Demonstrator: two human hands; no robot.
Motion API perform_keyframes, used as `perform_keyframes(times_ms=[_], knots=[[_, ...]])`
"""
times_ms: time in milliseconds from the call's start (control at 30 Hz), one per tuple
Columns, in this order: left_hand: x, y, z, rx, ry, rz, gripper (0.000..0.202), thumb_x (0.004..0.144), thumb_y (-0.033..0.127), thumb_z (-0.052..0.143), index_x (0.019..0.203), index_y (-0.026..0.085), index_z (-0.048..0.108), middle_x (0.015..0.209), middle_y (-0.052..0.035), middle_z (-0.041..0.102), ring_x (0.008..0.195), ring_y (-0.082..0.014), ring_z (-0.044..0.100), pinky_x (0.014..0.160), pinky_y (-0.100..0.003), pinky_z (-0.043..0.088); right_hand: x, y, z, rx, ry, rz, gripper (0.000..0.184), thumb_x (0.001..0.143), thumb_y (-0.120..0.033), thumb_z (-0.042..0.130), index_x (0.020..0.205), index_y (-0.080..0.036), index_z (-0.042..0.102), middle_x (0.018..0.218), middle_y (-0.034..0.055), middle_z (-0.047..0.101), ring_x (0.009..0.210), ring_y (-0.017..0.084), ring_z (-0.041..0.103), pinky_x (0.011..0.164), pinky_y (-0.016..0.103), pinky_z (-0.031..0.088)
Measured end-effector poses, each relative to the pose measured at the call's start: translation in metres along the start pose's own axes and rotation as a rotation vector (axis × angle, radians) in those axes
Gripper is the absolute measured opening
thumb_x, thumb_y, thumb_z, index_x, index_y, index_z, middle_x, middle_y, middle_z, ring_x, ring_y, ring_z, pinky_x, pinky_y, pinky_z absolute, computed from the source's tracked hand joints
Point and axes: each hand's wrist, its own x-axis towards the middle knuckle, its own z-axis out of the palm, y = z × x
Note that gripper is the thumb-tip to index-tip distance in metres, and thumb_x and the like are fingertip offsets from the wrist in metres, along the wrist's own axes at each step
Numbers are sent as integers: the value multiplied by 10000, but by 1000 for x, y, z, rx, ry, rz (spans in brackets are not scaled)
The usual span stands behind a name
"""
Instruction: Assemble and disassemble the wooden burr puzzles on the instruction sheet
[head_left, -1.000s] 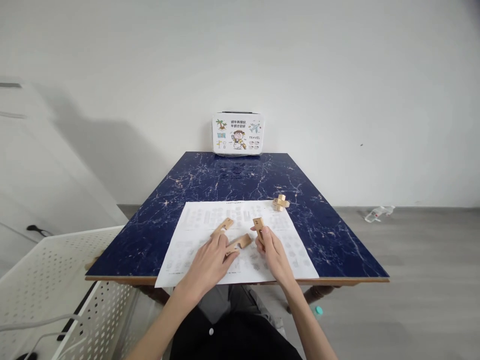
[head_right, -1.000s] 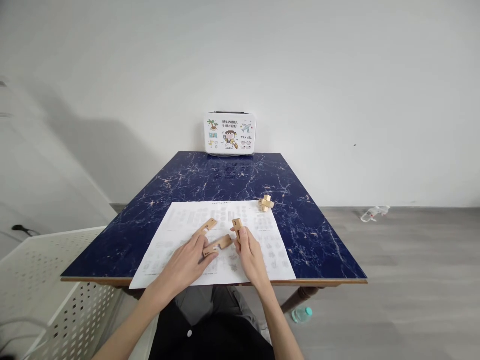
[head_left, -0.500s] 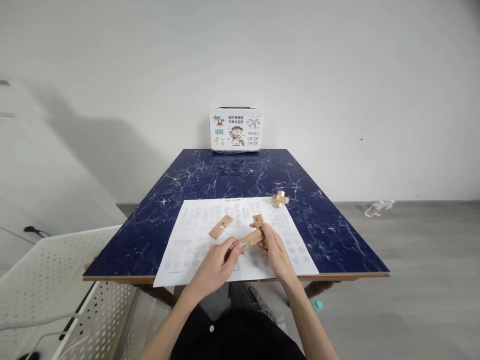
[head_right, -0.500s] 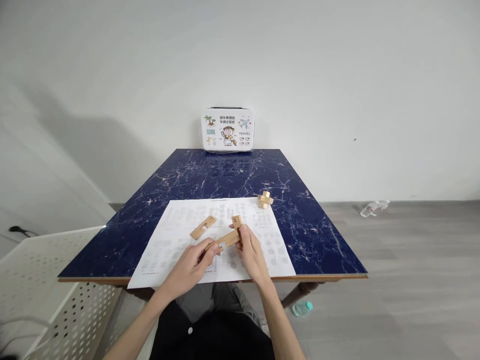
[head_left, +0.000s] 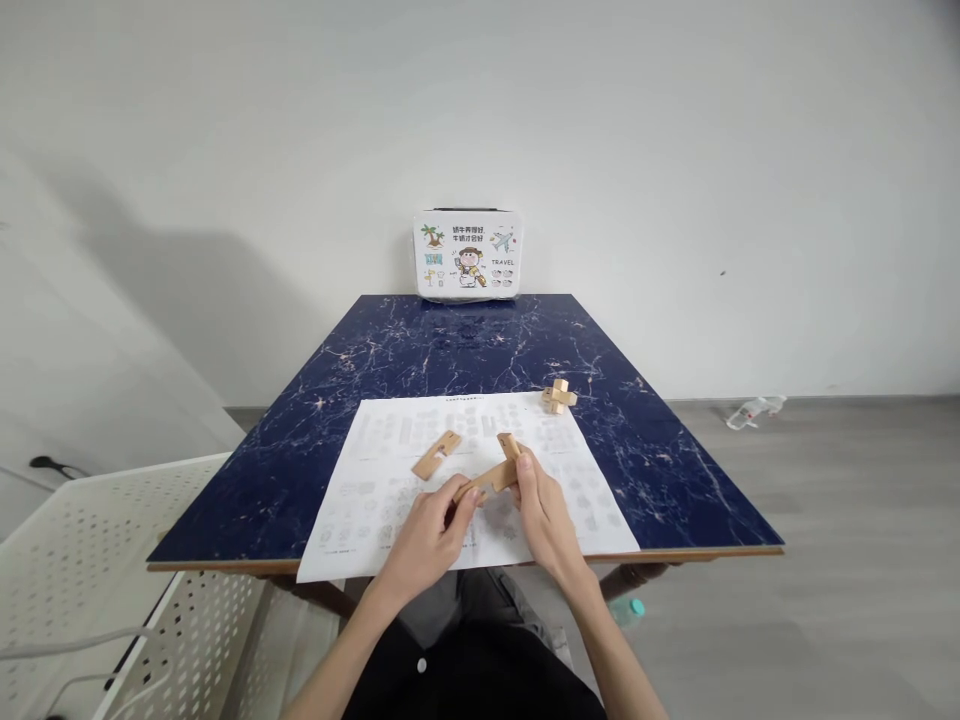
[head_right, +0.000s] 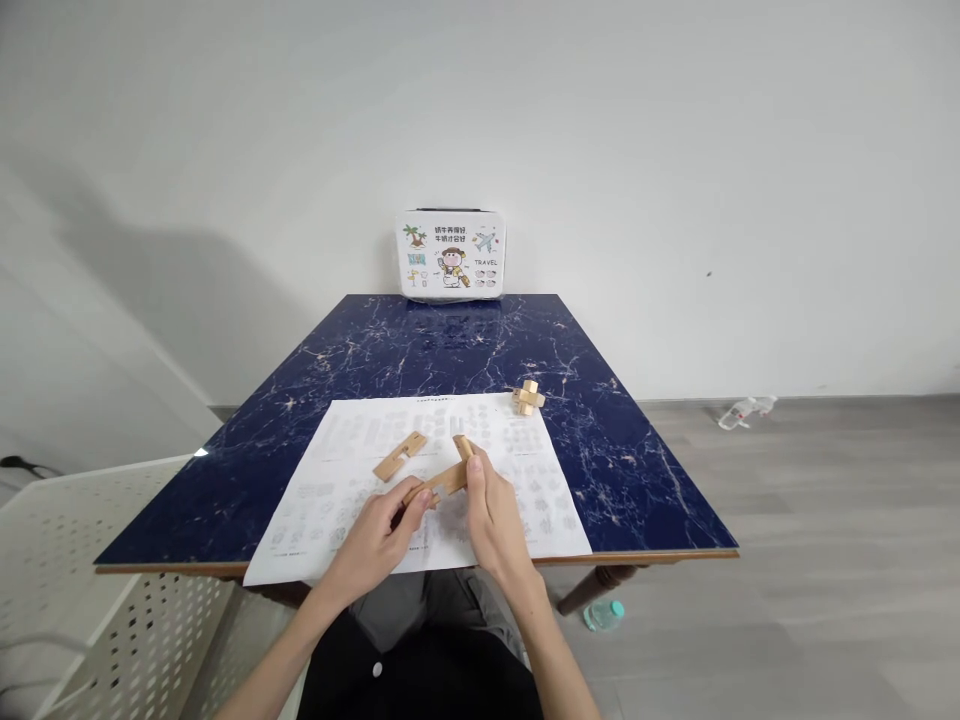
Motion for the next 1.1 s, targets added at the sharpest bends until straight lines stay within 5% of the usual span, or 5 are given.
perform_keyframes(times_ms=[367, 667, 967, 1100], knots=[[-1, 0, -1, 2, -8, -17, 377, 1097, 487, 398, 834, 227, 473, 638, 62, 453, 535, -139, 455, 565, -290, 290, -1, 7, 4, 126, -47, 73, 697, 1105, -620, 155, 1563, -245, 524, 1262, 90, 750, 1144, 292, 703, 914, 422, 592], [-1, 4, -2, -49, -8, -23, 377, 1089, 484, 411, 821, 228, 478, 626, 58, 460, 518, -142, 454, 555, -290, 297, -3, 14, 9, 47, -55, 16, 626, 1128, -562, 203, 1621, -262, 446, 1652, 67, 472, 1541, 269, 418, 1238, 490, 397], [-1, 0, -4, -96, -13, -3, 358, 1093, 451, 410, 824, 224, 478, 646, 52, 479, 540, -137, 449, 559, -287, 294, -4, 1, 4, -32, -120, -41, 549, 1136, -495, 286, 1648, -324, 385, 1636, 65, 493, 1452, 287, 536, 1128, 480, 513], [-1, -1, -4, -127, 15, -32, 384, 1095, 485, 394, 830, 221, 482, 645, 51, 455, 545, -134, 416, 553, -283, 292, -3, -3, 4, -53, -165, -82, 564, 1113, -456, 406, 1655, -301, 376, 1434, 103, 677, 1107, 262, 719, 918, 395, 605]])
